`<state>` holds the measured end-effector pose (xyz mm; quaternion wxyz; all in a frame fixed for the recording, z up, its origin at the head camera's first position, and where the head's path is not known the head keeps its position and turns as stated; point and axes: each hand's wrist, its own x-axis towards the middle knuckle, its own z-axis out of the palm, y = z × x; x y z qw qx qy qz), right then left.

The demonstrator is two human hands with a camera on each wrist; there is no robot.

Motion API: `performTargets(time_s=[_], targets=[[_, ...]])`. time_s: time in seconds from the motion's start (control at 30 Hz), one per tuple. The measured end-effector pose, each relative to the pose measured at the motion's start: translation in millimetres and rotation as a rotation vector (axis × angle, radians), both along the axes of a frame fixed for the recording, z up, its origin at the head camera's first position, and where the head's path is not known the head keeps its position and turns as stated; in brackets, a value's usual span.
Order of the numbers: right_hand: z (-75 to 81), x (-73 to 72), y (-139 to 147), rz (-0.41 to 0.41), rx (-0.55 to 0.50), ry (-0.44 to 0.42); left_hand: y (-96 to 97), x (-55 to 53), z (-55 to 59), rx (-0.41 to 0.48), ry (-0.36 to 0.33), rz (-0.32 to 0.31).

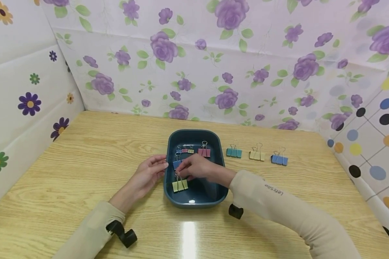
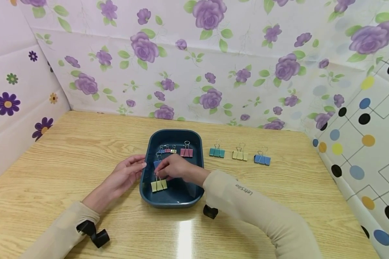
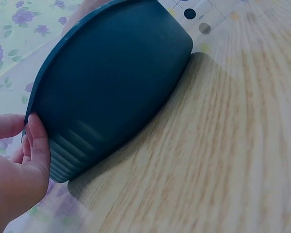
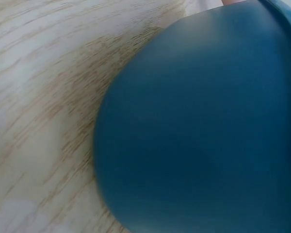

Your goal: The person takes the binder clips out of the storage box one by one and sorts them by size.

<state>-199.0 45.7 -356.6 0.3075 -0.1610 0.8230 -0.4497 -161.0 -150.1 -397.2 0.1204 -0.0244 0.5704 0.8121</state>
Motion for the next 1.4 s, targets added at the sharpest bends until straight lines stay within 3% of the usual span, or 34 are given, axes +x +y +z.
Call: performTargets(time_s=[0.47,0.8,1.1,1.4], targets=[[2.7,-0.8,7.8,-0.007,-0.052,0.009,-0.9,-0.4,-0.5,-0.003,-0.013,0.002],[17.5,-2.5,19.2,-0.004,-0.085,0.120,-0.5,-0.1,-0.4,0.005,-0.010,0.005],[36.5,-11.7,39.1,-0.129,-0.122,0.156,0.1,0.0,-0.3,-0.006,-0.016,0.015],[33.7,-17.9,61.3,-0.204,-0.135,0.191,-0.1,0.5,0.2,0.001,-0.017,0.015]])
